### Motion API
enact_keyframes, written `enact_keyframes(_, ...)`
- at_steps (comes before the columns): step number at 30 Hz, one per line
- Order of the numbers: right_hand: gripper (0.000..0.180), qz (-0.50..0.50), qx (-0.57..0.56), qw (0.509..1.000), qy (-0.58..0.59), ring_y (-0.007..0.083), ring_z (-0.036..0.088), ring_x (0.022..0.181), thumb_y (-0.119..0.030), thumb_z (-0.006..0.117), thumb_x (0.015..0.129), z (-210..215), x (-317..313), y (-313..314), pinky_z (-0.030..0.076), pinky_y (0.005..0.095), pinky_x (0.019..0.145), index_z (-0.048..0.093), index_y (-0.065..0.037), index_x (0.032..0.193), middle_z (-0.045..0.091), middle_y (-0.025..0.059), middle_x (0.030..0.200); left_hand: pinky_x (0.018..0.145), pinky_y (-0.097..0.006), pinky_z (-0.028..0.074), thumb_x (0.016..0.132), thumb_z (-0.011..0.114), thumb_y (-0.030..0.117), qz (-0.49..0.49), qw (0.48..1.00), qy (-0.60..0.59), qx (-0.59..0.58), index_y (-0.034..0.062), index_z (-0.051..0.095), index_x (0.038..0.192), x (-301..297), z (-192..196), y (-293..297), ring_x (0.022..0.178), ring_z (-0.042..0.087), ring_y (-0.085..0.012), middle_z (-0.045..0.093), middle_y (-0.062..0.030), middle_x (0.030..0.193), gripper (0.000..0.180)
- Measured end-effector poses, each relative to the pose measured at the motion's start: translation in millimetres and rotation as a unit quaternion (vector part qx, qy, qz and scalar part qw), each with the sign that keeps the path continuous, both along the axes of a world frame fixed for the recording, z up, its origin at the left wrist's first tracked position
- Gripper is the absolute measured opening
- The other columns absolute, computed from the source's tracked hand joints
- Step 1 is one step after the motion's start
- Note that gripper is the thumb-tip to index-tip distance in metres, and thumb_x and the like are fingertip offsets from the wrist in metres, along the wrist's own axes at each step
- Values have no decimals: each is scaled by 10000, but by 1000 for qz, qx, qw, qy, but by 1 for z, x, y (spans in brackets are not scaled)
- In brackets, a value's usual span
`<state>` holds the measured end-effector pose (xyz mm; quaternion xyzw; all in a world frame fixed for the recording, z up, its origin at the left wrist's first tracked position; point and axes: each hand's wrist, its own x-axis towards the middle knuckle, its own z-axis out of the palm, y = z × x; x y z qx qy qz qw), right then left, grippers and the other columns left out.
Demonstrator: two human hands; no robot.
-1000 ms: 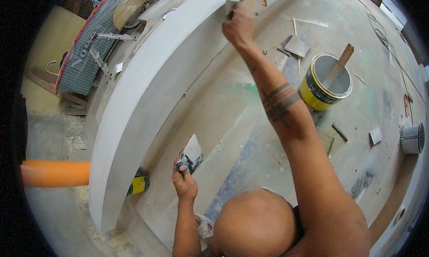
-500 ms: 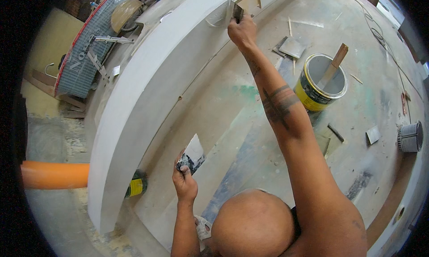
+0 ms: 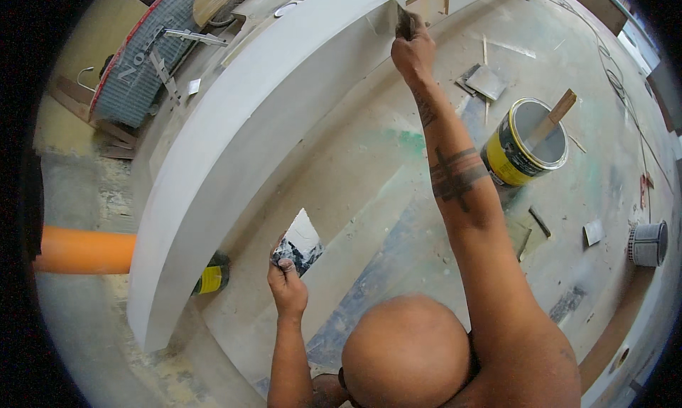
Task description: Applying putty or spackle to a white curved architectural element using a trowel.
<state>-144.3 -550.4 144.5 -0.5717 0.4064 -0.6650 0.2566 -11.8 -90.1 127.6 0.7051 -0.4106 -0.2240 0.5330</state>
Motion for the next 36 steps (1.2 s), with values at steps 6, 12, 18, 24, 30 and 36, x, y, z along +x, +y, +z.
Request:
enact_keyframes(6, 299, -3, -6, 1000, 9, 338, 708, 986, -154, 629, 932, 2, 17, 37, 537, 393, 850, 657, -192, 1227, 735, 160, 1024, 1046, -344, 435, 1100, 383, 203, 6, 1000, 2, 18, -44, 542, 1344, 18, -14, 7, 1198, 587, -226, 626, -157, 1290, 382)
enact_keyframes(12, 304, -4, 10, 999, 50, 328, 701, 937, -84, 614, 931, 6, 41, 86, 538, 402, 812, 671, -192, 1209, 717, 133, 1041, 905, -297, 458, 1093, 417, 196, 69, 997, 40, 5, -46, 602, 1158, 29, -29, 15, 979, 578, -152, 653, -74, 1047, 312)
enact_keyframes(18, 489, 2, -75, 996, 51, 379, 641, 1051, 58, 586, 816, 4, 76, 133, 517, 441, 883, 632, -180, 1241, 681, 131, 1132, 861, -275, 449, 1094, 427, 204, 101, 988, 110, -42, -26, 598, 1049, 32, -34, 26, 909, 524, -102, 598, -5, 950, 290)
enact_keyframes(24, 666, -22, -139, 989, 54, 375, 580, 1155, 99, 526, 687, 5, 115, 181, 478, 454, 982, 603, -169, 1292, 635, 99, 1266, 978, -288, 398, 1102, 438, 235, 96, 980, 169, -44, -11, 582, 1176, 49, -40, 50, 1033, 490, -107, 575, -16, 1095, 294)
enact_keyframes(30, 679, -13, -166, 983, 72, 365, 569, 1143, 88, 543, 666, 6, 149, 236, 472, 437, 983, 593, -145, 1301, 609, 92, 1307, 1035, -312, 393, 1105, 424, 257, 120, 960, 247, -53, -7, 537, 1294, 66, -53, 72, 1115, 514, -147, 569, -49, 1227, 344)
enact_keyframes(36, 664, 7, -172, 981, 90, 363, 558, 1181, 81, 565, 678, 6, 179, 285, 453, 436, 1003, 595, -128, 1308, 605, 105, 1321, 1062, -409, 463, 1099, 405, 338, 127, 869, 471, -89, 26, 500, 1367, 93, -77, 98, 1195, 579, -233, 590, -86, 1308, 422)
